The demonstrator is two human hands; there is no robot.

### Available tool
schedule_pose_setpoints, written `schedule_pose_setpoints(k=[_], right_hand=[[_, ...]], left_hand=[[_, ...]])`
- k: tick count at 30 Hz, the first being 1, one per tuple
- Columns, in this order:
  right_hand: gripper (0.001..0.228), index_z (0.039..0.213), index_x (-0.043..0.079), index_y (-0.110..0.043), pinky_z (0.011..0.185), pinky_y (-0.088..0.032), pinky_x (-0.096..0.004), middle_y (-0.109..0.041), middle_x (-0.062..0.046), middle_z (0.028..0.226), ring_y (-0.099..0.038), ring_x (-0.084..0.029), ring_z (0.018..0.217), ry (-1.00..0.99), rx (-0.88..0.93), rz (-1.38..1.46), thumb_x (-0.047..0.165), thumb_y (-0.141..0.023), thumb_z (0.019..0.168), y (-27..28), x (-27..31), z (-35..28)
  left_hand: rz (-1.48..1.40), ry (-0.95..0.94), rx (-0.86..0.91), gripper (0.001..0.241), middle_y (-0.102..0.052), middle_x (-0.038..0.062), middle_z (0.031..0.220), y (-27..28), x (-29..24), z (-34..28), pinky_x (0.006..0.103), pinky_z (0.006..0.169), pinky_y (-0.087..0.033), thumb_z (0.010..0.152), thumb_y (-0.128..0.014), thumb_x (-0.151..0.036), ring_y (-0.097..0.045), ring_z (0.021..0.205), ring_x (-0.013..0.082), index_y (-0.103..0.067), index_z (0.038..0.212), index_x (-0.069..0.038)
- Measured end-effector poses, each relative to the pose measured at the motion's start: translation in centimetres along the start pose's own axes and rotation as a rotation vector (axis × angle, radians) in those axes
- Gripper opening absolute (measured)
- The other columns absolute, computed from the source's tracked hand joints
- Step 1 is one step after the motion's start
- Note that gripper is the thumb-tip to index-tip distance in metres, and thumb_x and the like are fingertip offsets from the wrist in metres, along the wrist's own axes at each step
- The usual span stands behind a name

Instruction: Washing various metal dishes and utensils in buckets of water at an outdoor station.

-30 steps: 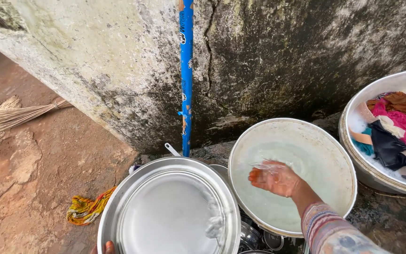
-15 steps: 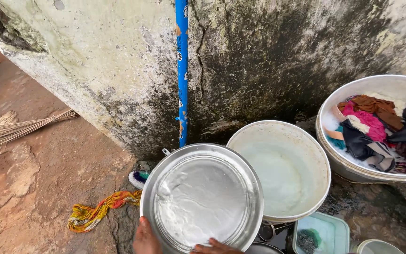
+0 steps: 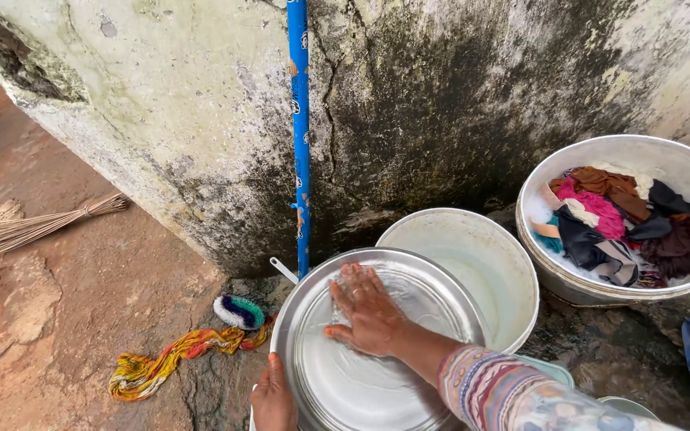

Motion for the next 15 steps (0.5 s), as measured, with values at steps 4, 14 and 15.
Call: schedule_pose_setpoints(k=[4, 14, 15], right_hand=[[0.081, 0.16, 0.002, -0.015, 0.123, 0.008, -0.058, -0.005, -0.02, 0.17, 0.002, -0.038, 0.157, 0.254, 0.033, 0.145, 0.059, -0.026, 0.104, -2.3, 5.2, -2.8], [0.05, 0.163, 0.017, -0.037, 0.122, -0.017, -0.062, -0.035, -0.005, 0.172, -0.031, -0.032, 0.159, 0.702, -0.078, 0.363, 0.03, -0.037, 0.114, -8.0, -5.1, -17.8], [0.05, 0.163, 0.017, -0.037, 0.122, -0.017, -0.062, -0.035, -0.005, 0.172, -0.031, -0.032, 0.159, 0.703, -0.076, 0.363, 0.03, -0.037, 0.114, -7.7, -5.7, -18.7]], left_hand=[[-0.272, -0.015, 0.127, 0.062, -0.078, 0.017, 0.096, -2.5, 0.6, 0.1, 0.0361, 0.081, -0.054, 0.099, -0.055, -0.052, -0.069, 0.088, 0.0209, -0.074, 0.118, 0.004], [-0.211, 0.085, 0.095, 0.065, -0.077, 0.021, 0.105, -1.6, 1.2, 2.4, 0.0372, 0.087, -0.052, 0.105, -0.053, -0.053, -0.068, 0.095, 0.0251, -0.07, 0.124, 0.007], [-0.211, 0.087, 0.094, 0.065, -0.077, 0.021, 0.105, -1.6, 2.0, 2.8, 0.0372, 0.087, -0.052, 0.105, -0.053, -0.053, -0.068, 0.095, 0.0251, -0.07, 0.124, 0.007]])
Point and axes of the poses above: each hand's wrist, its own z-axis towards the middle knuckle, its own y-axis out of the back of the hand, x = y × z, the point moved 3 cm from there along z, towards the middle knuckle
